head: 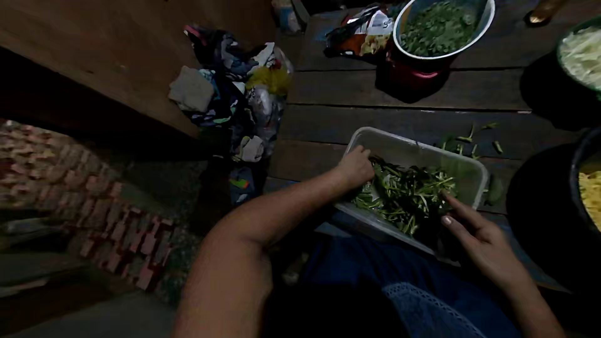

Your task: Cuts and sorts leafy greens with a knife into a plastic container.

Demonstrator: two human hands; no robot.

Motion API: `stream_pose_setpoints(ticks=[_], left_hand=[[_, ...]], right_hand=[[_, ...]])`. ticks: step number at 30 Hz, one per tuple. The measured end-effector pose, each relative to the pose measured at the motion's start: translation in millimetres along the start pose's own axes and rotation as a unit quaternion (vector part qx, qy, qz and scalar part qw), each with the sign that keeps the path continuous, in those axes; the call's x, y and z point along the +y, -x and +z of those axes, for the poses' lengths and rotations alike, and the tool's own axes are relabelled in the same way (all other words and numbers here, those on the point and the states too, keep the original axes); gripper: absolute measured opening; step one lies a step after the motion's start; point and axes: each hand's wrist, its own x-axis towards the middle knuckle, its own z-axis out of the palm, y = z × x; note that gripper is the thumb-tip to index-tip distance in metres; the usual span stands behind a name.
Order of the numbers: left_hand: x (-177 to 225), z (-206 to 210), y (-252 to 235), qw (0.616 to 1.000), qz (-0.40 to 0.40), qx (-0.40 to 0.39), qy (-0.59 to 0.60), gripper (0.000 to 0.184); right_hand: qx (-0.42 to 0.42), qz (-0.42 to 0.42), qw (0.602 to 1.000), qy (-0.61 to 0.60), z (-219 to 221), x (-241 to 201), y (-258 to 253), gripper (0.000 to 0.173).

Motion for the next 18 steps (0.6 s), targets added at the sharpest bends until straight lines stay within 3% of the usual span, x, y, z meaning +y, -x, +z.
stream_pose_setpoints(ticks=[18], left_hand=[[2.6,7.5,-17.7,0.995,0.012,-0.082,-0.06,0.02]], right_hand=[[-0.024,-0.025,0.999,-0.032,-1.0,0.3,1.9,0.045]])
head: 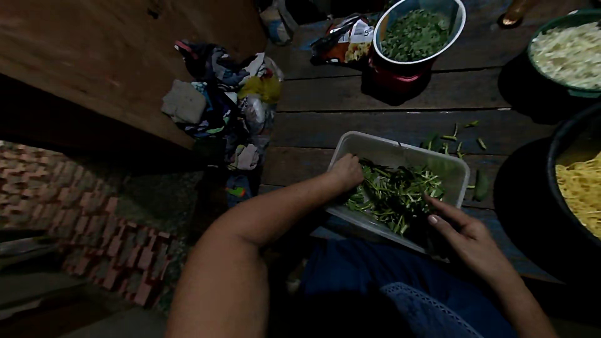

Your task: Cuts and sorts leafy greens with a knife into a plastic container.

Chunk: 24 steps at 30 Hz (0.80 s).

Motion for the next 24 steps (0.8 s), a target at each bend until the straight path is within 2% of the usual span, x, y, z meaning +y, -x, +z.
stream_pose_setpoints(ticks=[11,17,24], left_hand=[[-0.7,3.6,2.8,0.999,0.02,0.027,-0.004,0.02],[2.8,-5.1,21.2,1.0,0.014,-0.002,0.005,0.023],[13.7,-34.5,35.7,0.994,-0.048,-0.062,0.078,0.016]], right_hand=[[0.005,0.002,1.0,-0.023,0.6,0.7,-0.5,0.043],[-0.003,0.025,0.999,-0.035,-0.5,0.2,-2.6,0.042],[-0.003,0.019,0.999,-0.027,-2.5,1.5,-2.4,0.041]])
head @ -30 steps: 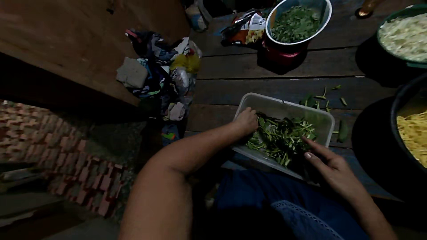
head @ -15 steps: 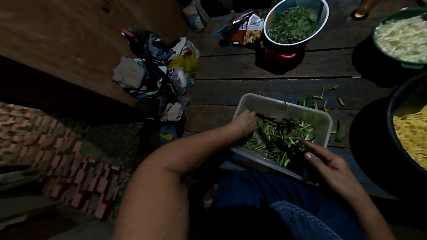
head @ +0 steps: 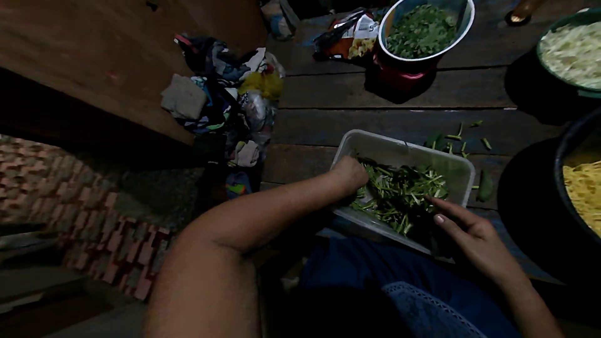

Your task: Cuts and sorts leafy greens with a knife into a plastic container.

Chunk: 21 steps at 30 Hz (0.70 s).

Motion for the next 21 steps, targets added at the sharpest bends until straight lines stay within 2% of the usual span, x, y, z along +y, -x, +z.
stream_pose_setpoints(ticks=[4,6,8,11,13,17,19,21], left_hand=[[-5.3,-26.4,28.0,0.996,-0.062,0.031,0.048,0.016],[-19.2,-27.3,35.5,0.985,-0.065,0.079,0.141,0.016],[-36.2,-16.9,37.6,0.95,-0.038,0.157,0.267,0.018],[-43.3,5.8,40.2,0.851,0.028,0.242,0.465,0.015],[-34.2,24.3,37.9,0.753,0.07,0.272,0.596,0.015],[6.6,40.0,37.5,0.572,0.095,0.213,0.786,0.013],[22.6,43.0,35.7,0.523,0.113,0.174,0.827,0.012],[32.3,46.5,33.4,0.501,0.13,0.158,0.841,0.008]], right_hand=[[0.002,0.007,1.0,0.004,0.0,0.5,0.1,0.042],[-0.002,0.002,1.0,0.006,0.4,-2.7,0.4,0.042],[0.001,-0.014,1.0,-0.005,2.3,-3.0,0.4,0.04],[0.0,-0.048,0.999,-0.012,6.8,-5.8,-0.3,0.039],[-0.028,-0.063,0.997,-0.029,9.8,-9.4,-3.7,0.04],[-0.128,0.008,0.981,-0.143,20.4,-18.0,-14.6,0.049],[-0.165,0.022,0.964,-0.206,23.6,-14.2,-19.8,0.049],[-0.178,0.021,0.951,-0.25,24.3,-9.8,-21.9,0.044]])
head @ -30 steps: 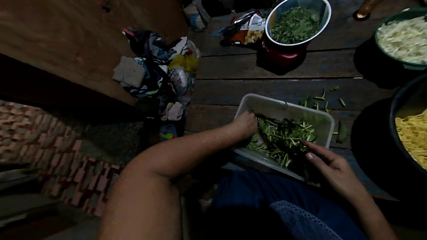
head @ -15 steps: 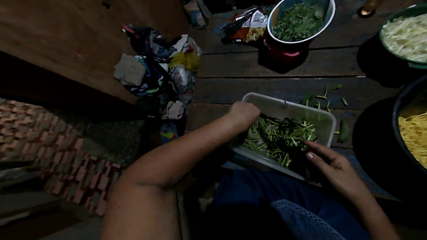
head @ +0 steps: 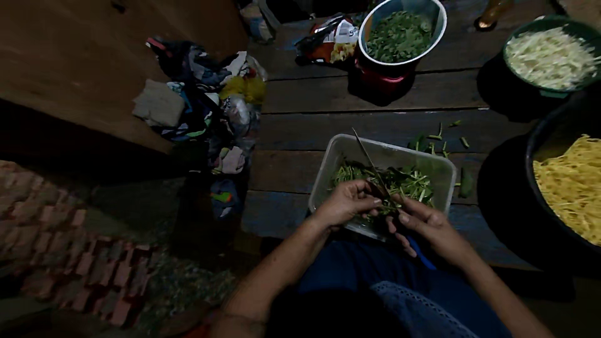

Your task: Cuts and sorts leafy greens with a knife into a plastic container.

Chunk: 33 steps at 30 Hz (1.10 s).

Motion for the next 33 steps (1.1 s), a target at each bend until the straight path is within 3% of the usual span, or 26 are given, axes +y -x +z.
stream_pose_setpoints(ticks=[3,8,11,13,16,20,24,33], left_hand=[[-10.3,1.4,1.7,0.999,0.051,-0.002,-0.012,0.006],[-19.1,17.1,5.7,0.976,0.16,0.064,-0.131,0.025],[-20.6,27.6,2.6,0.964,0.169,0.105,-0.178,0.017],[-21.5,29.0,0.6,0.968,0.155,0.116,-0.159,0.014],[-17.6,26.8,-0.9,0.991,0.072,0.114,0.008,0.018],[-15.3,26.1,-2.2,0.978,-0.009,0.115,0.172,0.021],[-10.6,32.7,-3.7,0.968,-0.034,0.137,0.207,0.025],[-11.0,37.3,-6.4,0.959,-0.058,0.129,0.244,0.022]], right_hand=[[-0.001,0.0,0.999,-0.053,-1.3,3.6,1.5,0.042],[0.037,0.001,0.998,-0.05,1.0,3.6,5.2,0.044],[0.045,0.004,0.999,-0.028,4.3,1.8,5.1,0.046],[0.047,0.0,0.999,-0.01,4.7,-0.3,5.9,0.047],[0.066,-0.016,0.997,0.046,4.4,-3.7,11.3,0.048],[0.089,-0.067,0.979,0.171,2.5,-2.4,19.4,0.047],[0.058,-0.107,0.958,0.26,7.3,2.9,22.8,0.054],[0.066,-0.135,0.954,0.26,4.8,11.0,21.9,0.053]])
